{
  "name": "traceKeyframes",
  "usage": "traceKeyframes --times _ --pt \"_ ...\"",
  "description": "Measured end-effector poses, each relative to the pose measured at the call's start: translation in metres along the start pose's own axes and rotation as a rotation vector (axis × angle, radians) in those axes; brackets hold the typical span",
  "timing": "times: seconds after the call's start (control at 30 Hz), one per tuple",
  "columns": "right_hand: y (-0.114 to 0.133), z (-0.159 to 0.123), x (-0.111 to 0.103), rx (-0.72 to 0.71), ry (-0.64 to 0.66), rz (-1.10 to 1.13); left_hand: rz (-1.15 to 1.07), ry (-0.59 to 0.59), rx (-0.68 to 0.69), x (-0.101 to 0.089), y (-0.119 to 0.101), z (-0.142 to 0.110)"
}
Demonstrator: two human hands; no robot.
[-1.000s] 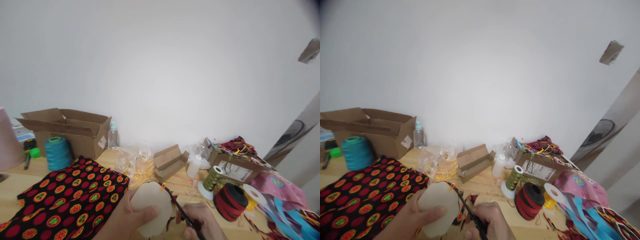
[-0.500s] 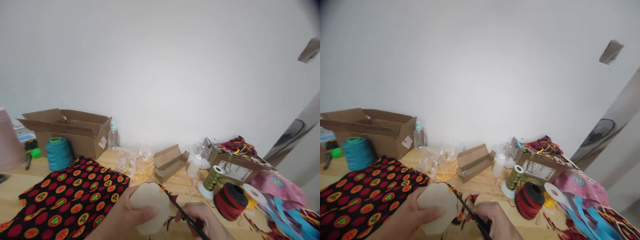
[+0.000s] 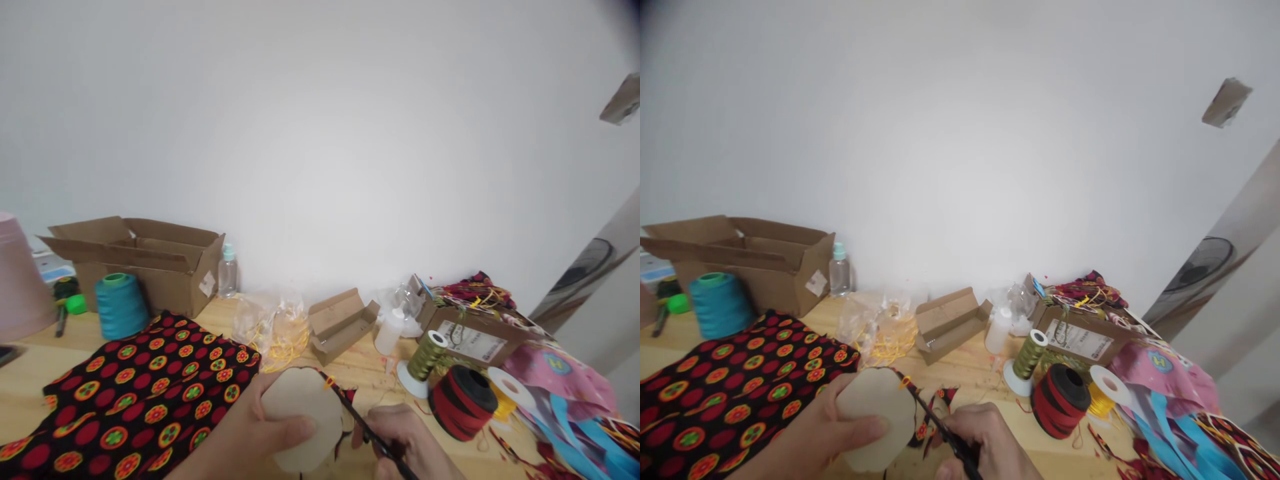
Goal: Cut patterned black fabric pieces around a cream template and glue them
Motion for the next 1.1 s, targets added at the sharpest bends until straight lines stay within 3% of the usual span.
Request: traceKeyframes --times 0.1,0.23,0.33,0.7,0.87,1.1 --pt "0.0 0.001 0.0001 -0.03 0.027 -0.049 -0.032 -0.024 0.011 0.0004 -0.004 -0.0026" --pt "-0.0027 0.0009 0.0039 -0.019 0.116 -0.105 0.032 0.071 -0.004 0.0036 -0.0029 0.0008" --pt "-0.0047 0.0011 0.0019 0.001 0.096 -0.144 0.045 0.102 -0.009 0.0052 -0.0029 0.0023" --pt "-0.0026 0.0037 0.0036 -0.141 0.097 -0.167 0.02 0.096 0.002 0.009 -0.0048 -0.0012" --pt "-0.0009 0.0005 0.0 -0.071 0.051 -0.187 0.033 0.115 -0.004 0.0094 -0.0046 -0.001" --pt "-0.0013 0.0011 0.0025 0.016 0.13 -0.241 0.059 0.111 0.003 0.0044 0.0002 0.0029"
Point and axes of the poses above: each hand's wrist, its own z-axis towards the middle knuckle, its own x-axis out of the palm, y = z × x, the point moved 6 cm from there along z, towards the middle knuckle, and after that the axes turned 9 degrees about -x, right-handed, at the moved point
